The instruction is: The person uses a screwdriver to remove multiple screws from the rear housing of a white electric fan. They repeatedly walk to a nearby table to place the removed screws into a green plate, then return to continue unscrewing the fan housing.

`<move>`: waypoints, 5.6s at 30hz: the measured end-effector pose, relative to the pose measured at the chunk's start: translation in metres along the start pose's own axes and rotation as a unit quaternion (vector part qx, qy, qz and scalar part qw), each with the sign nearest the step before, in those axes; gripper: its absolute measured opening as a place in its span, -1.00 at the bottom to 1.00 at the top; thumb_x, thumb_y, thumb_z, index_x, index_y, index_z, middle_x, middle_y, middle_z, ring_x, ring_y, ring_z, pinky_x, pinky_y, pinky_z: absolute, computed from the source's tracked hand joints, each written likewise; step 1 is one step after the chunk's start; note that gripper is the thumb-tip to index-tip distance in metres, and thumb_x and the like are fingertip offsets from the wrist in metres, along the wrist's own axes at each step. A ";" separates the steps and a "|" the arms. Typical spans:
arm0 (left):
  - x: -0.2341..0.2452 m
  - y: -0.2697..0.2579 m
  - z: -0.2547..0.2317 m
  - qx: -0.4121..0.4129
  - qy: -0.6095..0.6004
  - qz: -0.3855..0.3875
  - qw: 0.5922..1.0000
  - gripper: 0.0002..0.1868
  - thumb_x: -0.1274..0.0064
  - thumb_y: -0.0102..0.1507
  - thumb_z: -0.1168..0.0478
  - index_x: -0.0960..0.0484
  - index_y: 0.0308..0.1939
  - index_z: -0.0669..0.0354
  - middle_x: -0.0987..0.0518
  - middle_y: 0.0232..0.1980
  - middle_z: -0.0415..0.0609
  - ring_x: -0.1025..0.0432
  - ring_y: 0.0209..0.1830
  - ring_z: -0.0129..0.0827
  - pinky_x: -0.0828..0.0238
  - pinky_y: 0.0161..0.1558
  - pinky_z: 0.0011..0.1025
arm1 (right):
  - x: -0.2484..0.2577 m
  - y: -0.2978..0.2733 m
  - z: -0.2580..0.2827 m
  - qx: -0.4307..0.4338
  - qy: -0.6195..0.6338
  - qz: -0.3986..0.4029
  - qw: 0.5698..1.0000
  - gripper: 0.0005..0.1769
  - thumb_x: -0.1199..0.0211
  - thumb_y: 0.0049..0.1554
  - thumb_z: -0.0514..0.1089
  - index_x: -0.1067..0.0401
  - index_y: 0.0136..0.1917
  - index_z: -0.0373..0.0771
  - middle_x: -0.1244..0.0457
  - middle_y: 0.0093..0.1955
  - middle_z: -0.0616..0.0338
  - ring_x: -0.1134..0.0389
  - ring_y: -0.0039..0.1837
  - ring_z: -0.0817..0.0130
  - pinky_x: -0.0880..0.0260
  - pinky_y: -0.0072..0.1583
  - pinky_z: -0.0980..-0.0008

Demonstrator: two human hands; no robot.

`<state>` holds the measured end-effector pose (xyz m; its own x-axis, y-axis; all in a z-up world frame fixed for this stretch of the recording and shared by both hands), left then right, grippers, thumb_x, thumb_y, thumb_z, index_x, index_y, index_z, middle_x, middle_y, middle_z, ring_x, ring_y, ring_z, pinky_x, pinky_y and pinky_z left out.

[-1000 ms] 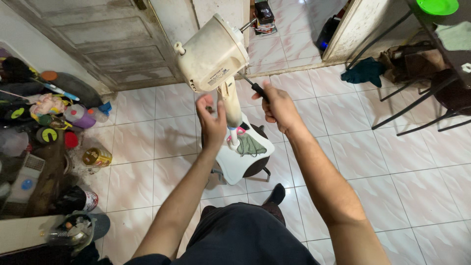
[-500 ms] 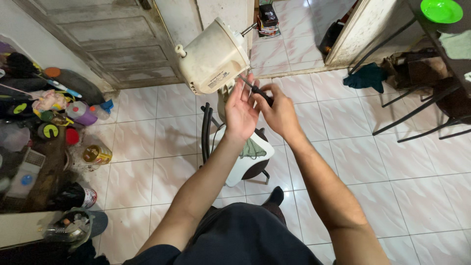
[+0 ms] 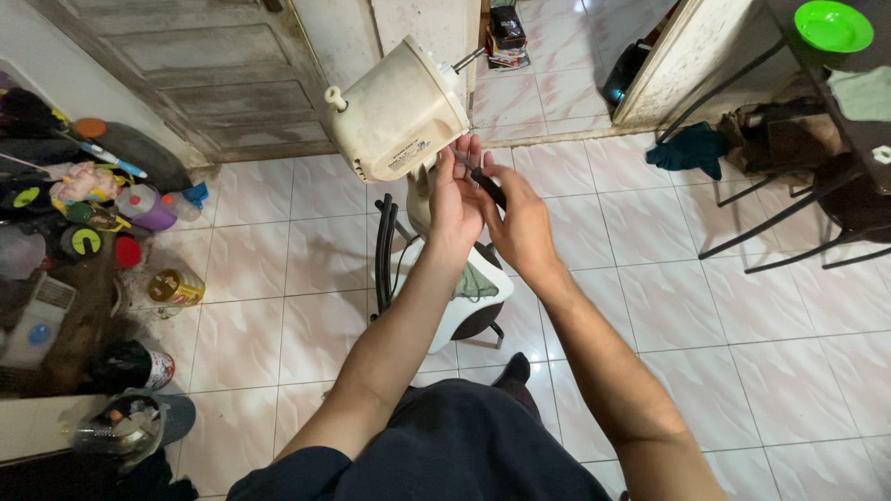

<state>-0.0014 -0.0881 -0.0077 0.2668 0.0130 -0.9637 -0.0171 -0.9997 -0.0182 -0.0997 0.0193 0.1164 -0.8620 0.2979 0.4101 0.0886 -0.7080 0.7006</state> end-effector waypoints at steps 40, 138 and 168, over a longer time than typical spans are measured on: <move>0.001 -0.003 -0.007 0.047 -0.010 -0.011 0.999 -0.63 0.01 0.41 0.02 -0.54 0.13 0.21 -0.56 0.10 -0.20 -0.41 0.18 -0.44 -0.37 0.29 -0.24 | -0.017 -0.014 -0.051 -0.251 0.065 0.027 0.965 -0.82 -0.17 0.42 -0.11 -0.46 0.09 -0.28 -0.29 -0.22 -0.04 -0.28 -0.27 0.23 -0.31 -0.22 0.25; -0.009 -0.012 -0.006 0.005 -0.013 0.050 0.999 -0.75 0.08 0.45 0.12 -0.51 0.09 0.19 -0.54 0.08 -0.15 -0.42 0.22 -0.37 -0.36 0.36 -0.06 | 0.001 -0.014 0.006 -0.085 -0.055 -0.027 0.995 -0.72 -0.33 0.18 -0.28 -0.46 0.17 -0.24 -0.28 -0.13 -0.17 -0.37 -0.18 0.03 -0.39 -0.13 0.22; -0.027 -0.093 0.027 0.179 0.202 0.091 0.959 -0.81 0.02 0.41 0.16 -0.53 0.01 0.16 -0.57 0.05 -0.08 -0.46 0.17 -0.34 -0.45 0.15 -0.24 | 0.005 -0.156 -0.069 -0.383 0.486 -0.140 0.773 -0.84 -0.19 0.34 -0.16 -0.43 0.10 -0.29 -0.16 -0.25 0.33 -0.13 -0.30 0.54 -0.17 -0.25 0.46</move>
<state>-0.0332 0.0047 0.0132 0.5777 -0.2424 -0.7795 -0.4097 -0.9120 -0.0200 -0.1525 0.0872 -0.0312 -0.7948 0.1494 -0.5881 -0.1700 -0.9852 -0.0206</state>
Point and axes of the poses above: each hand's wrist, its own y-axis towards the middle knuckle, its own x-axis out of the back of the hand, z = x × y, the point moved 8 cm from there along y, towards the middle knuckle
